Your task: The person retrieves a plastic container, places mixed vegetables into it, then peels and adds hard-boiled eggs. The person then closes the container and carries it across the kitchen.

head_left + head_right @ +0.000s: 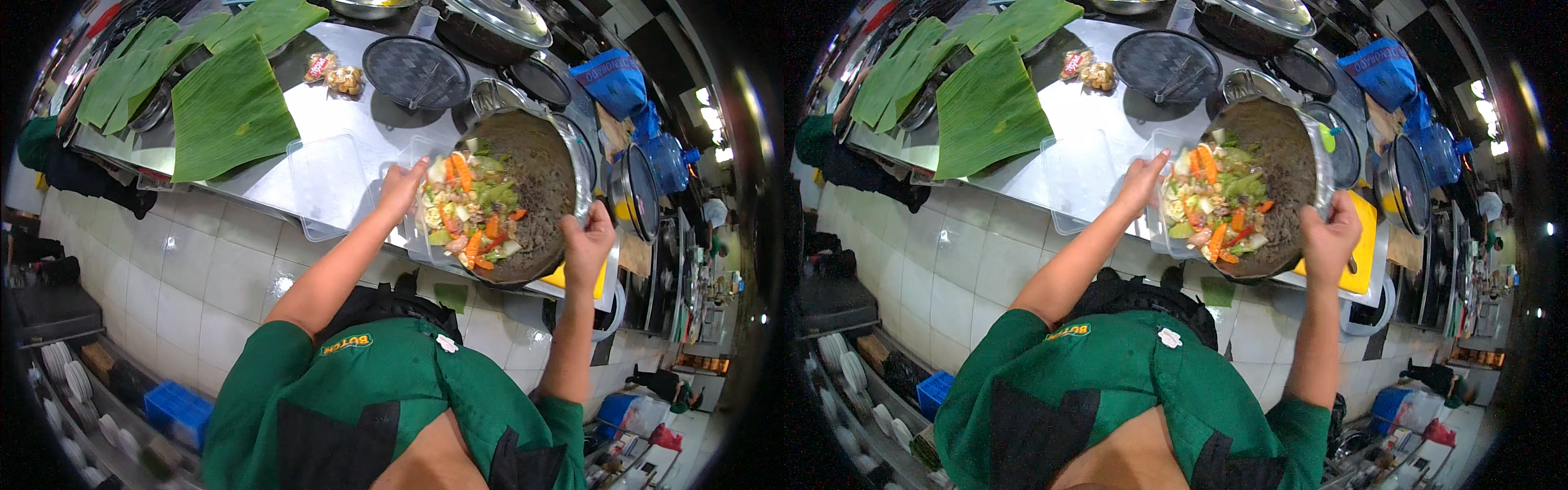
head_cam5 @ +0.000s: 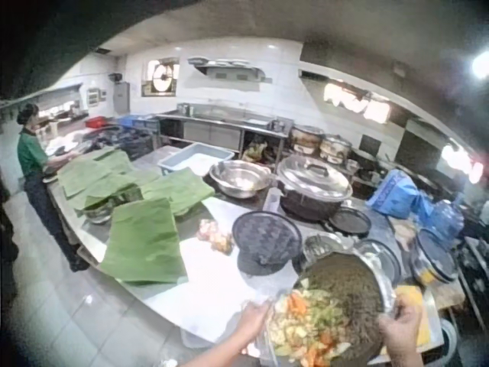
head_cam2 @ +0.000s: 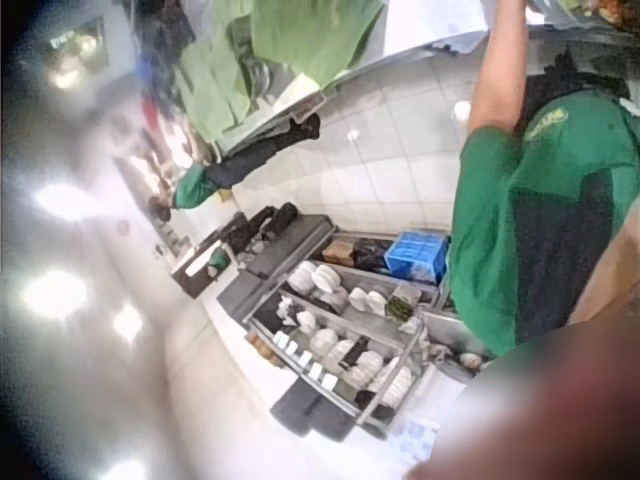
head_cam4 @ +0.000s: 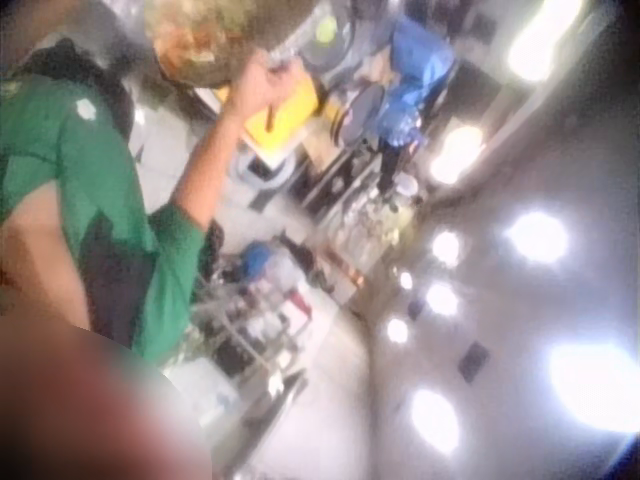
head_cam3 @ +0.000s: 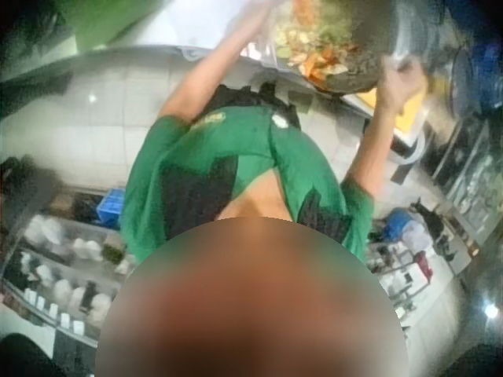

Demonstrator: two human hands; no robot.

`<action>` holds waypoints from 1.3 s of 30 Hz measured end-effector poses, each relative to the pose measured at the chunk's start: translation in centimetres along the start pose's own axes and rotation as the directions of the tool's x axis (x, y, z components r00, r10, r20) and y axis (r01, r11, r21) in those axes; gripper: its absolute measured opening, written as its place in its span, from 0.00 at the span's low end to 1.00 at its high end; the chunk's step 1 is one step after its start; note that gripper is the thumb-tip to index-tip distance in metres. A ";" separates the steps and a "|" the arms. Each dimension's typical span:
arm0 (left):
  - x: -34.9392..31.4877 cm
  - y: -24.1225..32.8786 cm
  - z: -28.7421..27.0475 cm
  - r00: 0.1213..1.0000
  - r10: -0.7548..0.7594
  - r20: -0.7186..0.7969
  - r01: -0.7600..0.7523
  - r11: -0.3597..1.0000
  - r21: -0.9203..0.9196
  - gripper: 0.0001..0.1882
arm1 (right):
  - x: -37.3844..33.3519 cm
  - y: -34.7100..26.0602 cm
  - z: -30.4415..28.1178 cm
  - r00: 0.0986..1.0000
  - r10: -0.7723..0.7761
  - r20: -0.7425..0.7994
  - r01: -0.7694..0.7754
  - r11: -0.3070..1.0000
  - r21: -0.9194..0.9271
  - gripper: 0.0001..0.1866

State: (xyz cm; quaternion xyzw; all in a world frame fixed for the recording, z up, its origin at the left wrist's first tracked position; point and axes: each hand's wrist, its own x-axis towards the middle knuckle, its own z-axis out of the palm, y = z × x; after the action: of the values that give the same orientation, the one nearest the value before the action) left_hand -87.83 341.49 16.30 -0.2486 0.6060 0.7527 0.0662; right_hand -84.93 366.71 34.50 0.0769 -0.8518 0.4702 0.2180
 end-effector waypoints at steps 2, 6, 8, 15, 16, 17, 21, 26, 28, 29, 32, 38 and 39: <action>1.0 -1.9 0.2 1.000 0.002 -0.018 -0.002 1.000 0.009 0.43 | -0.4 -0.6 2.1 0.997 -0.072 -0.018 0.068 0.987 -0.146 0.12; 2.2 -4.2 0.0 0.999 -0.012 -0.052 0.013 1.000 0.006 0.45 | -0.7 -2.4 5.0 0.986 -0.150 -0.068 0.119 0.934 -0.337 0.10; 2.2 -4.8 0.2 0.991 0.025 -0.132 -0.016 0.997 0.069 0.44 | -0.9 -3.2 6.2 0.972 -0.233 -0.033 0.202 0.898 -0.390 0.09; 2.4 -4.8 -0.1 0.972 0.180 -0.152 -0.058 0.808 0.586 0.32 | -0.9 -4.3 8.5 0.913 -0.404 0.055 0.374 0.775 -0.509 0.09; 2.0 -4.8 -0.9 0.970 0.216 -0.108 -0.147 0.883 0.445 0.23 | -0.8 -4.3 8.4 0.914 -0.402 0.057 0.372 0.775 -0.511 0.09; 1.6 -4.9 -1.0 0.979 0.182 -0.093 -0.144 0.937 0.319 0.19 | -0.8 -4.3 8.6 0.915 -0.402 0.033 0.359 0.776 -0.518 0.09; 0.7 -4.8 -2.3 0.999 0.047 -0.023 -0.046 0.998 0.043 0.10 | -1.0 -4.7 8.9 0.904 -0.423 0.055 0.382 0.746 -0.545 0.10; 0.8 -4.3 -2.6 0.999 -0.007 0.032 0.006 0.999 0.033 0.09 | -1.2 -5.6 9.1 0.876 -0.482 0.004 0.389 0.703 -0.596 0.10; 0.8 -4.2 -2.7 1.000 0.003 0.026 -0.003 1.000 0.012 0.08 | -1.3 -6.0 8.8 0.881 -0.473 0.010 0.386 0.707 -0.593 0.10; 0.7 -4.2 -2.7 1.000 0.007 0.025 -0.007 1.000 0.003 0.08 | -1.4 -6.1 8.6 0.888 -0.460 0.009 0.374 0.710 -0.597 0.10; 0.8 -4.2 -2.8 0.999 0.036 -0.006 -0.036 0.999 -0.007 0.07 | -2.6 -6.5 8.6 0.902 -0.428 0.050 0.374 0.721 -0.584 0.09; 1.0 -4.5 -2.7 0.998 0.064 0.028 -0.062 0.996 -0.059 0.05 | -4.5 -7.9 11.1 0.843 -0.490 0.222 0.532 0.696 -0.482 0.09; 1.1 -4.6 -2.7 0.997 0.066 0.032 -0.064 0.996 -0.060 0.05 | -4.3 -8.2 11.2 0.871 -0.448 0.203 0.483 0.704 -0.520 0.09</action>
State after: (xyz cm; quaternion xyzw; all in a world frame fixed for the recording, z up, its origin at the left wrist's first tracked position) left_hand -86.15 339.85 11.37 -0.2178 0.5901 0.7761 0.0443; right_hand -81.70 352.55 33.71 0.2369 -0.9095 0.1294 0.3161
